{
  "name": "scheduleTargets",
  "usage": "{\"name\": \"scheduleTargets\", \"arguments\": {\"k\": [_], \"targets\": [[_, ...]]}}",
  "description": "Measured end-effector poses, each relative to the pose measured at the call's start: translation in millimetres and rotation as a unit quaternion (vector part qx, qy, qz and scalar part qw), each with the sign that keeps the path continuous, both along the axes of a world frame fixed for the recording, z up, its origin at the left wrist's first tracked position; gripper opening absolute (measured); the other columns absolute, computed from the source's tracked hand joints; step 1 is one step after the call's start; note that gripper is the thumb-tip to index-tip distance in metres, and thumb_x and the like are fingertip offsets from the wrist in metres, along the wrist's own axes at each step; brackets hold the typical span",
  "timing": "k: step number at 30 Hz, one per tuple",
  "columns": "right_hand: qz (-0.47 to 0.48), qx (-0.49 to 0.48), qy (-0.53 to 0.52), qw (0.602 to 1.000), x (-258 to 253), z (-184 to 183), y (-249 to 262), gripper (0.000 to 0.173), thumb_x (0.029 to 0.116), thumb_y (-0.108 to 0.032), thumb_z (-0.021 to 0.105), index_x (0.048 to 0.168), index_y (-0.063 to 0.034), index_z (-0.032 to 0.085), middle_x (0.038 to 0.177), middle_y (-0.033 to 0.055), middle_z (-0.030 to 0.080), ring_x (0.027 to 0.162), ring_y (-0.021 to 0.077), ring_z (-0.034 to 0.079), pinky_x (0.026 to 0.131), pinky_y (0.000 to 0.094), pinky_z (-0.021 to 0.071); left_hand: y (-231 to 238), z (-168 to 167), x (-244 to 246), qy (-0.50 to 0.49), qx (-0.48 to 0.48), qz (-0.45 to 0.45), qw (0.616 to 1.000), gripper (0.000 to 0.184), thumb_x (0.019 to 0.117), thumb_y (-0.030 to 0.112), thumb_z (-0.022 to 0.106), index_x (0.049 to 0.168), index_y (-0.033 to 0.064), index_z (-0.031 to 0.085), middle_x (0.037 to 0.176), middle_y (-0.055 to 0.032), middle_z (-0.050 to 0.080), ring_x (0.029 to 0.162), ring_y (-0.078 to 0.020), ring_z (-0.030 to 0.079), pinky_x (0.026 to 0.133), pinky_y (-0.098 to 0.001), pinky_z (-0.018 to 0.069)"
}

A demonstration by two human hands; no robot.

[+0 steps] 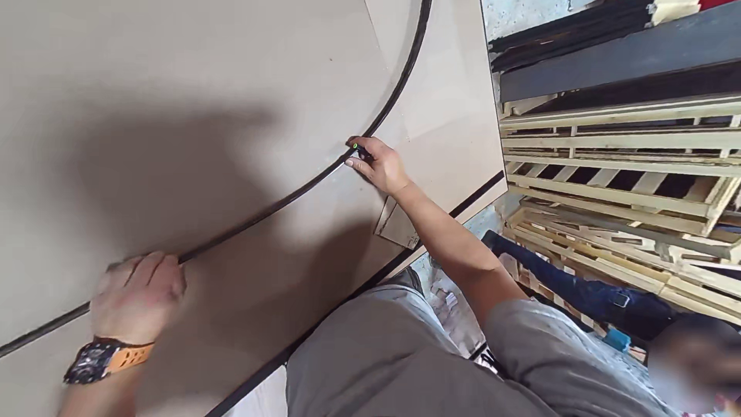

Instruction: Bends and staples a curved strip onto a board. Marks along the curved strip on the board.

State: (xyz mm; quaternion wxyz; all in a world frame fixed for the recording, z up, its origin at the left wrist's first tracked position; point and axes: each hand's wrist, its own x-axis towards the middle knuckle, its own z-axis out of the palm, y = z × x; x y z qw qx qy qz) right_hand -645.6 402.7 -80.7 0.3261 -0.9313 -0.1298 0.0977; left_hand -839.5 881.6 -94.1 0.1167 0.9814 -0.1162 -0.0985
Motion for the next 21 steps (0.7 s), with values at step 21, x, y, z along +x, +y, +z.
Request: {"name": "scheduleTargets", "arguments": {"k": [21], "targets": [[-0.007,-0.021,-0.014,1.000,-1.4,-6.0,1.1,0.042,0.0934,-0.051,0.072,0.120,-0.0185,0.074,0.093,0.0034,0.068,0.075,0.0149,0.066,0.065,0.0376,0.0593,-3.2,0.8,7.2,0.014,0.056,0.007,0.998,0.049,0.1079,0.031,0.033,0.108,-0.0060,0.064,0.113,-0.0307,0.066,0.111,-0.0535,0.062,0.093,-0.0677,0.0481]]}}
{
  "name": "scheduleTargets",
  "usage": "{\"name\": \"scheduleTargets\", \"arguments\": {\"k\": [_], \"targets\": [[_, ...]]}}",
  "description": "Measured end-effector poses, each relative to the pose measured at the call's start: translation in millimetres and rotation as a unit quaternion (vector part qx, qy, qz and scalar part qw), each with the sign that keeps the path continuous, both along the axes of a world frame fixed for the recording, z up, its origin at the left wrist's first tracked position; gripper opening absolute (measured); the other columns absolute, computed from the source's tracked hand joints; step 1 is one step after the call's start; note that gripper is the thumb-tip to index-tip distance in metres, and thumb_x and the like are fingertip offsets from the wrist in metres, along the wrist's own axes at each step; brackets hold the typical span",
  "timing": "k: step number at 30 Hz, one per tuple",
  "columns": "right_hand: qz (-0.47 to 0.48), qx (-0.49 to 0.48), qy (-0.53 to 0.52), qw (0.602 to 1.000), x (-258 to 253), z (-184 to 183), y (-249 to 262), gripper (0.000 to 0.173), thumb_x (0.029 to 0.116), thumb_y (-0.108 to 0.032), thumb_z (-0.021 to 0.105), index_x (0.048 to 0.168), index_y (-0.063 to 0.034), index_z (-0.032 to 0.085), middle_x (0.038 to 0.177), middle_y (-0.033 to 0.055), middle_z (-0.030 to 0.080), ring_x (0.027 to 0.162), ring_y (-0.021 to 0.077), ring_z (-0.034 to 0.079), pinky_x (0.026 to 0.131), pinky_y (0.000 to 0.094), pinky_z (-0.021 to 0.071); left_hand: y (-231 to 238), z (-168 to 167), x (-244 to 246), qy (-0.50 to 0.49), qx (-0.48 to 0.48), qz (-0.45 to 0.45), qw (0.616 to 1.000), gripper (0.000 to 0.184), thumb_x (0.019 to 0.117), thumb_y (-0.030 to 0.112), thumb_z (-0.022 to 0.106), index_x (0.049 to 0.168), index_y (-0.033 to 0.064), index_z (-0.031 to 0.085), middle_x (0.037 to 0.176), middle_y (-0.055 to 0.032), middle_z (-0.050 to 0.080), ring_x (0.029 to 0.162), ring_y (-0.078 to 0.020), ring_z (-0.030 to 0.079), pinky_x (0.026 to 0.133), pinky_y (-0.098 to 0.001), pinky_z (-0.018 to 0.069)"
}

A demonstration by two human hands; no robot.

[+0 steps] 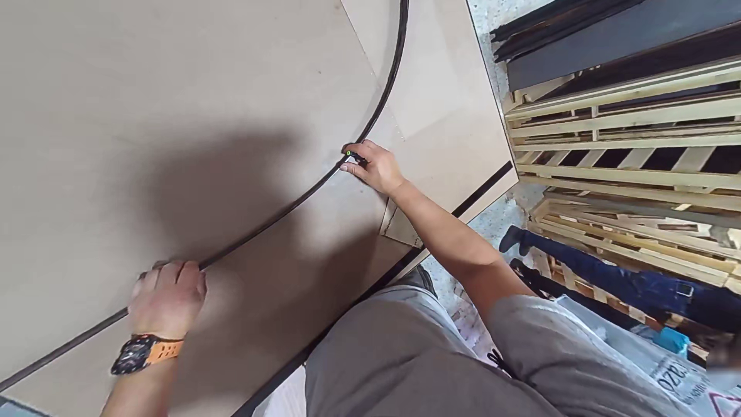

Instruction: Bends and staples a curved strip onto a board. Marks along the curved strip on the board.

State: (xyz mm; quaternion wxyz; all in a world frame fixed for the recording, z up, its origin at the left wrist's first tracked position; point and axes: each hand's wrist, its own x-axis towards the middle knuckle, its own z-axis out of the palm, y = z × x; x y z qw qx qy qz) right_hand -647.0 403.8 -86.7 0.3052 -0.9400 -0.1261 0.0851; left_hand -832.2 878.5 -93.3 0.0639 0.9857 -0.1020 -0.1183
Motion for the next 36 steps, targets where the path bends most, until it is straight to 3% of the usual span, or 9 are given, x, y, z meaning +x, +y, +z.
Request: {"name": "scheduleTargets", "arguments": {"k": [7,20,23,26,28,30,33,36], "targets": [[-0.003,0.003,-0.004,1.000,-0.6,0.3,0.2,0.042,0.0937,-0.051,0.072,0.120,-0.0185,0.074,0.095,0.0039,0.069,0.076,0.0158,0.067,0.066,0.0386,0.0599,-9.2,8.2,4.1,0.032,0.005,0.022,0.999,0.041,0.1069,0.025,0.040,0.110,-0.0085,0.065,0.117,-0.0349,0.064,0.114,-0.0572,0.060,0.092,-0.0720,0.0468],[-0.001,-0.004,0.034,0.999,0.8,-5.4,-1.5,0.050,0.0961,-0.063,0.060,0.123,-0.0232,0.072,0.098,0.0032,0.070,0.079,0.0170,0.067,0.071,0.0413,0.0589,-13.2,9.5,7.7,0.043,0.046,0.019,0.998,0.027,0.1049,0.015,0.051,0.107,-0.0061,0.068,0.115,-0.0305,0.065,0.114,-0.0519,0.062,0.095,-0.0668,0.0499],[0.001,0.014,0.056,0.998,1.3,-2.9,-2.8,0.052,0.0975,-0.062,0.058,0.130,-0.0244,0.069,0.107,0.0032,0.072,0.087,0.0163,0.069,0.080,0.0411,0.0590,-14.7,11.1,9.3,0.034,0.045,0.015,0.998,0.026,0.1044,0.015,0.052,0.106,-0.0054,0.068,0.115,-0.0298,0.066,0.114,-0.0509,0.062,0.095,-0.0664,0.0505],[-0.029,0.062,0.050,0.996,-11.9,15.6,-6.6,0.042,0.1069,-0.041,0.051,0.141,-0.0175,0.062,0.125,0.0052,0.071,0.109,0.0152,0.070,0.099,0.0396,0.0574,-15.9,12.2,9.5,0.038,0.044,0.016,0.998,0.029,0.1054,0.017,0.051,0.106,-0.0061,0.068,0.116,-0.0303,0.066,0.115,-0.0514,0.062,0.095,-0.0666,0.0504],[-0.084,0.085,0.041,0.992,-31.4,33.9,-8.5,0.035,0.1084,-0.029,0.049,0.132,-0.0077,0.065,0.115,0.0083,0.074,0.103,0.0164,0.072,0.095,0.0394,0.0587,-16.3,13.4,8.7,0.061,0.051,0.027,0.996,0.030,0.1067,0.018,0.051,0.108,-0.0059,0.068,0.119,-0.0303,0.065,0.118,-0.0513,0.061,0.098,-0.0667,0.0491],[-0.121,0.107,0.015,0.987,-52.5,44.1,-18.2,0.030,0.1071,-0.027,0.053,0.119,-0.0060,0.071,0.105,0.0070,0.075,0.094,0.0131,0.072,0.087,0.0346,0.0607,-16.5,12.5,10.6,0.075,0.050,0.033,0.995,0.030,0.1070,0.017,0.050,0.109,-0.0065,0.068,0.120,-0.0312,0.064,0.119,-0.0523,0.059,0.099,-0.0674,0.0482],[-0.141,0.121,-0.031,0.982,-81.1,50.9,-39.2,0.024,0.1020,-0.030,0.064,0.110,-0.0127,0.079,0.113,0.0064,0.071,0.109,0.0150,0.065,0.097,0.0345,0.0560,-14.8,11.3,10.6,0.078,0.050,0.028,0.995,0.030,0.1069,0.017,0.050,0.108,-0.0068,0.067,0.118,-0.0316,0.064,0.119,-0.0529,0.059,0.099,-0.0673,0.0483],[-0.162,0.093,-0.036,0.982,-94.5,62.4,-59.6,0.023,0.1007,-0.032,0.066,0.109,-0.0173,0.080,0.097,0.0017,0.071,0.092,0.0108,0.064,0.085,0.0302,0.0551,-16.1,16.2,11.3,0.083,0.038,0.029,0.995,0.029,0.1062,0.016,0.051,0.109,-0.0084,0.067,0.117,-0.0336,0.064,0.118,-0.0547,0.059,0.097,-0.0699,0.0482]]}}
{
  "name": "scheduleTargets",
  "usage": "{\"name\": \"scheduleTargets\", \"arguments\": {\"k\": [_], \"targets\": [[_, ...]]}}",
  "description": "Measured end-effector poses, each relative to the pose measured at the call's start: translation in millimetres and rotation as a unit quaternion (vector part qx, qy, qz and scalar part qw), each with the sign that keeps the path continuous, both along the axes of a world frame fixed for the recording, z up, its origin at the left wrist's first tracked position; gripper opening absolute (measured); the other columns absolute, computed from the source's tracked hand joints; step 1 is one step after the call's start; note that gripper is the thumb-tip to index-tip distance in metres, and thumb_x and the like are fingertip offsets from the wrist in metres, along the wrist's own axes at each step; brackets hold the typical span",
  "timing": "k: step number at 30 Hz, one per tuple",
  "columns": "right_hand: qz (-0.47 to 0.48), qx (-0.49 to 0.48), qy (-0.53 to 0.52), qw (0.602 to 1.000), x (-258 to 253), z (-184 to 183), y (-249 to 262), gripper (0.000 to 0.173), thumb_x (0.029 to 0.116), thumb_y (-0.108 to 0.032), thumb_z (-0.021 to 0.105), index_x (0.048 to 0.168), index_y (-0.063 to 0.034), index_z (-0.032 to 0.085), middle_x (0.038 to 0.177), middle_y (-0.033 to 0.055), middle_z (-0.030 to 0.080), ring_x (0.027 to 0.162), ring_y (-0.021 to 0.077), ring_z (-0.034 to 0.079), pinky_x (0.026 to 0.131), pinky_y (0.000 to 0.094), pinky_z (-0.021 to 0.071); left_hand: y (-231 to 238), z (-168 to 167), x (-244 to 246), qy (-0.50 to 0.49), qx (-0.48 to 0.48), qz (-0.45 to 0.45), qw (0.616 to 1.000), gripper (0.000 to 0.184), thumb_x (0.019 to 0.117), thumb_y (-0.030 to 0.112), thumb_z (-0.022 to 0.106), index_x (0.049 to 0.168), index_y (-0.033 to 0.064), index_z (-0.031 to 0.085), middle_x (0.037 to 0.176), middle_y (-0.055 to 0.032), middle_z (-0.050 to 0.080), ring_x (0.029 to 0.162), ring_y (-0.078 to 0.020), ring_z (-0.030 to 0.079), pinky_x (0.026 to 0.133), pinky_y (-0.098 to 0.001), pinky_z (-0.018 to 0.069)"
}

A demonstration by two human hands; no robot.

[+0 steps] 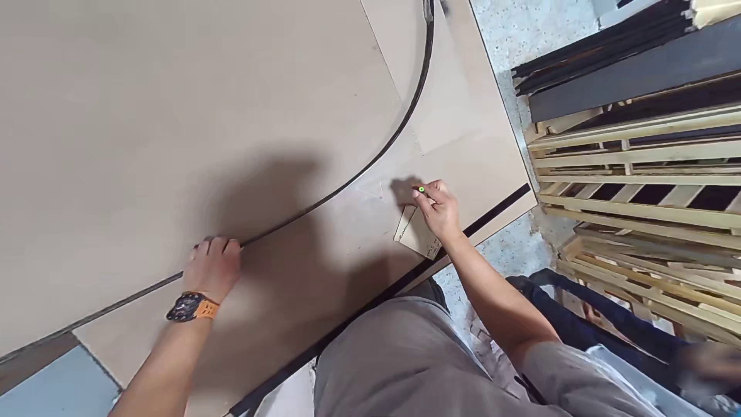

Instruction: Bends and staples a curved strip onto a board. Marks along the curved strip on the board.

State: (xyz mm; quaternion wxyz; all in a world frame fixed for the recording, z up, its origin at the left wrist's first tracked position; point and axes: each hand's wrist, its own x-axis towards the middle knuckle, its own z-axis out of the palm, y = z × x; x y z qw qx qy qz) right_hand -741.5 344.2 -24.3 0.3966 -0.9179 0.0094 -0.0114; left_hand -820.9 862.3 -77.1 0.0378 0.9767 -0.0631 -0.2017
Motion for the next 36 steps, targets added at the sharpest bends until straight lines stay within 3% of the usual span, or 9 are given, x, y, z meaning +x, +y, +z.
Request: {"name": "scheduleTargets", "arguments": {"k": [3,5,10,14,21,23,27,31,36], "targets": [[-0.008,0.081,0.061,0.995,-2.6,18.3,-5.8,0.025,0.1037,-0.028,0.063,0.101,-0.0089,0.078,0.092,0.0006,0.074,0.079,0.0057,0.067,0.072,0.0254,0.0578,1.6,2.9,-0.8,0.008,-0.007,0.010,1.000,0.028,0.1053,0.015,0.053,0.109,-0.0082,0.068,0.118,-0.0336,0.064,0.118,-0.0553,0.059,0.096,-0.0710,0.0480],[-0.036,0.226,0.126,0.965,-3.5,40.2,-0.3,0.027,0.1056,-0.024,0.058,0.092,-0.0065,0.073,0.083,-0.0011,0.071,0.067,0.0052,0.060,0.063,0.0249,0.0512,-2.6,-0.2,7.2,0.004,-0.019,0.001,1.000,0.025,0.1044,0.014,0.055,0.108,-0.0078,0.068,0.116,-0.0335,0.065,0.116,-0.0558,0.060,0.095,-0.0709,0.0485],[0.113,0.502,0.311,0.799,-38.9,70.7,44.9,0.032,0.1032,-0.044,0.059,0.094,-0.0193,0.076,0.085,-0.0042,0.072,0.068,0.0065,0.065,0.063,0.0248,0.0566,-0.5,21.8,-3.9,0.046,-0.015,0.008,0.999,0.023,0.1023,0.011,0.053,0.118,-0.0010,0.065,0.125,-0.0264,0.064,0.122,-0.0479,0.059,0.102,-0.0642,0.0474],[0.167,0.531,0.391,0.733,-68.3,60.1,59.4,0.030,0.1028,-0.043,0.061,0.098,-0.0176,0.077,0.089,-0.0016,0.073,0.075,0.0089,0.068,0.067,0.0259,0.0574,-0.2,10.5,3.7,0.000,-0.022,-0.011,1.000,0.019,0.1008,0.010,0.054,0.108,-0.0022,0.066,0.114,-0.0256,0.065,0.112,-0.0479,0.061,0.095,-0.0633,0.0499],[0.257,0.523,0.493,0.646,-94.6,63.4,77.0,0.021,0.0981,-0.035,0.071,0.104,-0.0148,0.076,0.096,0.0000,0.072,0.086,0.0092,0.067,0.074,0.0261,0.0571,2.1,7.4,5.0,0.004,-0.003,-0.026,1.000,0.021,0.1032,0.012,0.049,0.106,-0.0032,0.063,0.113,-0.0252,0.065,0.112,-0.0472,0.062,0.096,-0.0616,0.0498],[0.269,0.505,0.471,0.671,-90.9,60.2,87.6,0.020,0.0992,-0.034,0.069,0.101,-0.0155,0.076,0.100,-0.0005,0.072,0.093,0.0110,0.067,0.082,0.0293,0.0569,4.7,1.3,0.6,-0.033,-0.016,-0.035,0.999,0.020,0.1024,0.011,0.050,0.103,-0.0027,0.064,0.111,-0.0245,0.065,0.108,-0.0466,0.063,0.093,-0.0612,0.0507],[0.270,0.354,0.342,0.827,-61.9,36.7,115.8,0.023,0.1050,-0.026,0.059,0.110,-0.0061,0.070,0.107,0.0079,0.072,0.098,0.0211,0.070,0.087,0.0415,0.0612,6.3,-3.1,-6.7,-0.059,-0.013,-0.043,0.997,0.018,0.1023,0.011,0.050,0.102,-0.0015,0.064,0.109,-0.0235,0.065,0.106,-0.0451,0.063,0.089,-0.0597,0.0514],[0.245,0.112,0.216,0.938,-20.4,13.5,137.6,0.027,0.1079,-0.030,0.054,0.112,-0.0060,0.066,0.087,0.0029,0.068,0.074,0.0102,0.066,0.067,0.0321,0.0583,3.3,-3.1,-9.8,-0.053,-0.009,-0.041,0.998,0.015,0.1007,0.007,0.050,0.104,-0.0011,0.063,0.114,-0.0233,0.063,0.111,-0.0457,0.060,0.090,-0.0613,0.0497],[0.127,-0.032,0.117,0.984,34.8,-21.4,137.8,0.034,0.1046,-0.036,0.060,0.127,-0.0098,0.060,0.086,0.0068,0.066,0.064,0.0147,0.061,0.058,0.0373,0.0547,9.8,-8.6,-5.5,-0.089,-0.001,-0.072,0.993,0.026,0.1031,0.023,0.050,0.098,0.0007,0.062,0.104,-0.0225,0.065,0.103,-0.0453,0.064,0.080,-0.0587,0.0516]]}}
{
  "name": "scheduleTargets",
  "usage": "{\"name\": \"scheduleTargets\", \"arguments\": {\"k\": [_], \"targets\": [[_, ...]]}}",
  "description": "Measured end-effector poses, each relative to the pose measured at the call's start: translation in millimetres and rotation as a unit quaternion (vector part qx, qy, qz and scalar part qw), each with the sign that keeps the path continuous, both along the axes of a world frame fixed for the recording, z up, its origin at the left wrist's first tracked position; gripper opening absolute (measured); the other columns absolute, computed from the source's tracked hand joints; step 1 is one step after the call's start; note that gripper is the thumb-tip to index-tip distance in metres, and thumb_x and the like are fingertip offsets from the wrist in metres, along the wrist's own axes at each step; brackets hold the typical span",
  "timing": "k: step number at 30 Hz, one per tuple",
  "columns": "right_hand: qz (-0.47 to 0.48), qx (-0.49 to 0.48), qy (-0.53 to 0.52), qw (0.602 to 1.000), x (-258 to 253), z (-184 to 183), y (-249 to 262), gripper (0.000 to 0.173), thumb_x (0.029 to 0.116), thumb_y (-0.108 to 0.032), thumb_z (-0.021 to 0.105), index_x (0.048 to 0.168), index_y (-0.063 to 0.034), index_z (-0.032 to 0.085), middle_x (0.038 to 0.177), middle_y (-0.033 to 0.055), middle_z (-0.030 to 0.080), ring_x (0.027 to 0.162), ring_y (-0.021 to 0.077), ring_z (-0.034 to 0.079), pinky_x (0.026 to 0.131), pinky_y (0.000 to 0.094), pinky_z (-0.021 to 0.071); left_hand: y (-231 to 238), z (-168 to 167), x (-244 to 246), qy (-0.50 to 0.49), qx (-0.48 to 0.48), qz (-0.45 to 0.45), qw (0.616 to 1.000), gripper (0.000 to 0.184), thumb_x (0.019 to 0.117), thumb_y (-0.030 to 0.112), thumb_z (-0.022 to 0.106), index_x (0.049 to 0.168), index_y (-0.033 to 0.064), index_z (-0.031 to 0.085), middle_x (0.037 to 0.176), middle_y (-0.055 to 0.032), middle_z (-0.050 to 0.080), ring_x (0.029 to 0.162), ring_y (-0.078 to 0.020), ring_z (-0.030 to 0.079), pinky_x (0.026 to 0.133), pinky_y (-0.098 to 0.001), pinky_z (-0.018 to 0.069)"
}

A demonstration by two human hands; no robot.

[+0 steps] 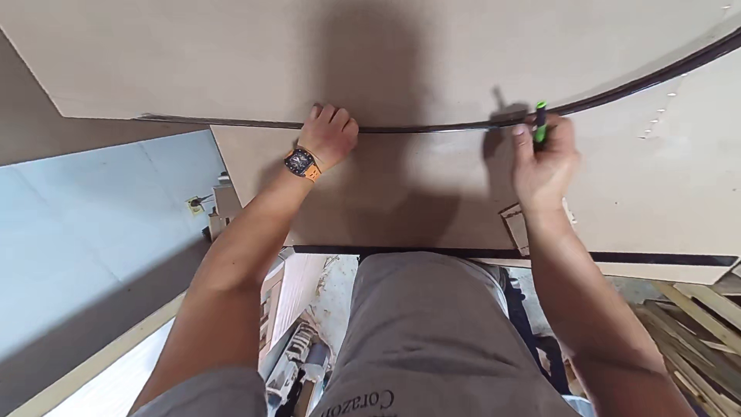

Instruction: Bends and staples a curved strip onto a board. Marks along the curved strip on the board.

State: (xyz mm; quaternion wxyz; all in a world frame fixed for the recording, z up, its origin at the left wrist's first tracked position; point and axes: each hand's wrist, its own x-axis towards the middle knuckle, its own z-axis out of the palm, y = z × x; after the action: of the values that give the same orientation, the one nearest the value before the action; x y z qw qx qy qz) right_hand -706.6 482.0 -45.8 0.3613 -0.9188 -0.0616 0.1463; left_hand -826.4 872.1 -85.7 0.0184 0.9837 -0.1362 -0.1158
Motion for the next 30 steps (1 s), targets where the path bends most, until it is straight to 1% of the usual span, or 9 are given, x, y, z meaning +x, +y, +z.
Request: {"name": "scheduleTargets", "arguments": {"k": [2,5,7,17,22,26,27,29,30], "targets": [[-0.031,-0.017,-0.015,0.999,20.0,-13.0,-5.4,0.042,0.1027,-0.040,0.063,0.130,-0.0082,0.059,0.095,0.0054,0.068,0.073,0.0109,0.064,0.066,0.0326,0.0562,1.7,-0.6,0.1,-0.004,-0.006,-0.003,1.000,0.027,0.1036,0.024,0.050,0.097,0.0005,0.061,0.102,-0.0231,0.065,0.101,-0.0458,0.064,0.078,-0.0586,0.0511],[-0.038,-0.050,-0.009,0.998,31.6,-23.4,-13.1,0.044,0.1001,-0.045,0.066,0.122,-0.0061,0.064,0.097,0.0080,0.071,0.080,0.0130,0.066,0.073,0.0343,0.0550,1.2,-1.7,-0.9,-0.011,-0.006,-0.004,1.000,0.026,0.1035,0.023,0.050,0.095,0.0008,0.060,0.103,-0.0227,0.064,0.101,-0.0448,0.063,0.082,-0.0583,0.0507],[-0.028,-0.060,-0.011,0.998,31.3,-26.0,-15.6,0.043,0.1002,-0.046,0.066,0.118,-0.0065,0.065,0.095,0.0080,0.070,0.081,0.0131,0.066,0.074,0.0344,0.0552,1.4,-4.5,-2.3,-0.032,-0.011,-0.003,0.999,0.026,0.1032,0.024,0.051,0.094,0.0012,0.061,0.102,-0.0220,0.065,0.100,-0.0438,0.064,0.081,-0.0574,0.0509],[-0.044,-0.069,-0.005,0.997,29.1,-27.3,-13.3,0.043,0.1002,-0.048,0.065,0.117,-0.0084,0.065,0.093,0.0048,0.069,0.078,0.0093,0.064,0.072,0.0308,0.0535,1.7,-9.5,-6.4,-0.074,-0.034,0.019,0.997,0.029,0.1032,0.028,0.052,0.091,0.0035,0.061,0.103,-0.0193,0.068,0.100,-0.0393,0.066,0.085,-0.0529,0.0499],[-0.048,-0.057,-0.013,0.997,29.1,-28.4,-13.7,0.042,0.1002,-0.046,0.066,0.116,-0.0068,0.065,0.094,0.0054,0.069,0.079,0.0088,0.065,0.073,0.0293,0.0538,6.3,-9.9,-6.4,-0.096,-0.057,0.067,0.991,0.038,0.0998,0.039,0.060,0.093,0.0018,0.064,0.108,-0.0215,0.070,0.102,-0.0402,0.068,0.089,-0.0530,0.0535],[-0.048,-0.054,-0.002,0.997,28.5,-27.2,-12.3,0.044,0.1000,-0.045,0.066,0.118,-0.0048,0.064,0.096,0.0077,0.069,0.081,0.0106,0.065,0.075,0.0314,0.0542,9.6,-7.7,-17.9,-0.108,-0.043,0.141,0.983,0.047,0.0977,0.049,0.064,0.095,0.0023,0.067,0.111,-0.0206,0.071,0.106,-0.0404,0.066,0.098,-0.0554,0.0484],[-0.048,-0.054,-0.002,0.997,28.5,-27.2,-12.6,0.044,0.1000,-0.045,0.066,0.118,-0.0046,0.064,0.096,0.0079,0.070,0.082,0.0109,0.065,0.075,0.0318,0.0545,8.9,-9.3,-22.5,-0.120,-0.032,0.171,0.978,0.049,0.0977,0.052,0.064,0.097,0.0032,0.068,0.113,-0.0195,0.071,0.110,-0.0395,0.066,0.104,-0.0569,0.0450],[-0.050,-0.052,-0.007,0.997,28.5,-27.8,-12.8,0.043,0.1000,-0.045,0.066,0.117,-0.0056,0.064,0.096,0.0072,0.070,0.082,0.0101,0.065,0.075,0.0310,0.0544,2.9,-12.3,-31.9,-0.119,-0.012,0.242,0.963,0.049,0.0983,0.054,0.063,0.105,0.0057,0.067,0.121,-0.0164,0.067,0.123,-0.0373,0.060,0.118,-0.0602,0.0317],[-0.053,-0.052,-0.008,0.997,27.9,-27.6,-12.5,0.043,0.0999,-0.045,0.067,0.117,-0.0058,0.064,0.096,0.0072,0.069,0.082,0.0102,0.065,0.075,0.0307,0.0539,-2.3,-15.6,-36.8,-0.122,-0.009,0.273,0.954,0.048,0.0983,0.053,0.063,0.108,0.0064,0.067,0.125,-0.0156,0.065,0.127,-0.0367,0.057,0.121,-0.0609,0.0269]]}}
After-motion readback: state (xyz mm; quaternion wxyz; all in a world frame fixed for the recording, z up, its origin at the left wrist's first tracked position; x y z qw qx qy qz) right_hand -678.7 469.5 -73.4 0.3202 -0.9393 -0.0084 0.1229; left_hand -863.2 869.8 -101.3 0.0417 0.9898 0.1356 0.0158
